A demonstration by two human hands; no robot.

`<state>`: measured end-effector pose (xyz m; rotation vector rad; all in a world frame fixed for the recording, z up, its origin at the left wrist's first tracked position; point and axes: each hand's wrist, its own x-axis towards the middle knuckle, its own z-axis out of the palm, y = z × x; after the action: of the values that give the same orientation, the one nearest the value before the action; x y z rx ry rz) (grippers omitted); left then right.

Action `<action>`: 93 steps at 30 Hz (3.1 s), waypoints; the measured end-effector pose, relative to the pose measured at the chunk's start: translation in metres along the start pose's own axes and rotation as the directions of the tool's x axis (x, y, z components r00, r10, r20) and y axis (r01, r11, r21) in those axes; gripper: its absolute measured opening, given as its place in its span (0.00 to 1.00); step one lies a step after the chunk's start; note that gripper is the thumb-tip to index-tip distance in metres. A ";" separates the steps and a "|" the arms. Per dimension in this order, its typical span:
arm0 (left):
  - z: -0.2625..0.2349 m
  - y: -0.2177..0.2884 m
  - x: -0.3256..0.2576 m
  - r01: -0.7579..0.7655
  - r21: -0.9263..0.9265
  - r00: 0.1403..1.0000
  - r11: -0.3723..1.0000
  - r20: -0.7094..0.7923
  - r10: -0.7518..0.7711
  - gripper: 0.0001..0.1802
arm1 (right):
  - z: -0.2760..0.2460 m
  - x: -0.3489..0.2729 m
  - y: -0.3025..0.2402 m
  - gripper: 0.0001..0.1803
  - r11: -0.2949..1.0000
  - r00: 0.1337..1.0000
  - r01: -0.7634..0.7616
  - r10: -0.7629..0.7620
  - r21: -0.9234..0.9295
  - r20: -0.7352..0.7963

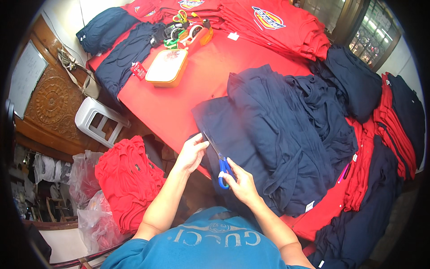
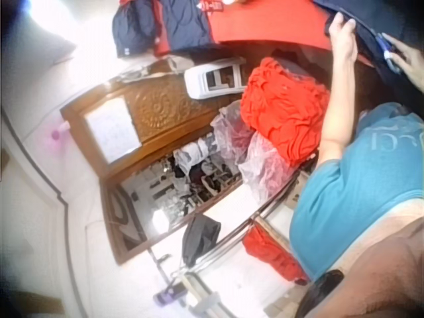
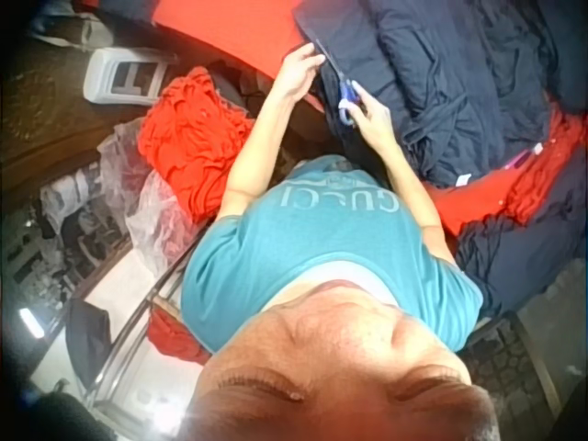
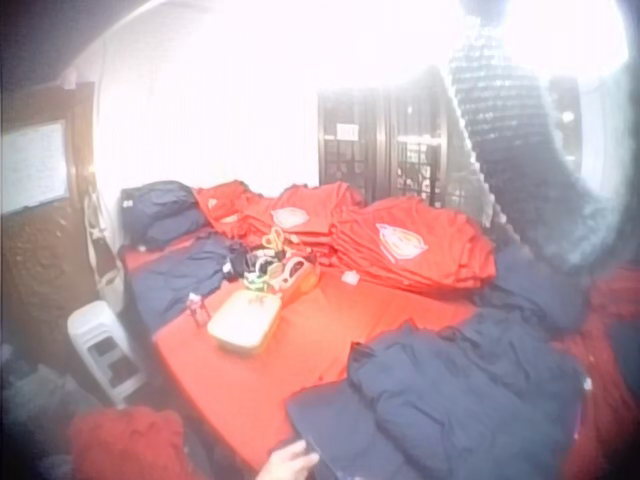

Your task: The person uses scissors to cut tags off dark blue shirts laid out on a red table. They repeatedly pick up shirts, cut the tags, and place them in a pile. Another person is visible in the background also working with shirts.

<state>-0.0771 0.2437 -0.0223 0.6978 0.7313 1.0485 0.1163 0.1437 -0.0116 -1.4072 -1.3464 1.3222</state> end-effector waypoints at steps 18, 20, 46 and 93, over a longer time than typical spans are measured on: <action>0.006 0.010 0.017 -0.009 0.029 1.000 1.000 -0.017 0.009 0.20 | -0.003 0.031 0.004 0.31 0.998 0.998 0.063 -0.063 -0.008 -0.010; 0.003 0.008 0.017 0.011 0.037 1.000 0.999 -0.014 -0.011 0.22 | -0.004 0.035 -0.002 0.31 0.998 0.998 0.066 -0.066 -0.024 -0.007; -0.023 0.006 0.052 -0.048 0.030 0.997 0.998 -0.061 0.049 0.18 | -0.008 0.056 -0.003 0.31 0.994 0.999 0.041 -0.039 -0.099 0.018; -0.021 0.012 0.086 -0.110 -0.214 0.956 0.971 -0.289 0.044 0.09 | -0.022 0.078 0.011 0.26 0.748 0.856 0.448 -0.516 -0.489 -0.005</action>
<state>-0.0729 0.3310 -0.0416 0.3837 0.8176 1.2985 0.1321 0.2210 -0.0313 -1.2870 -1.8615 0.5513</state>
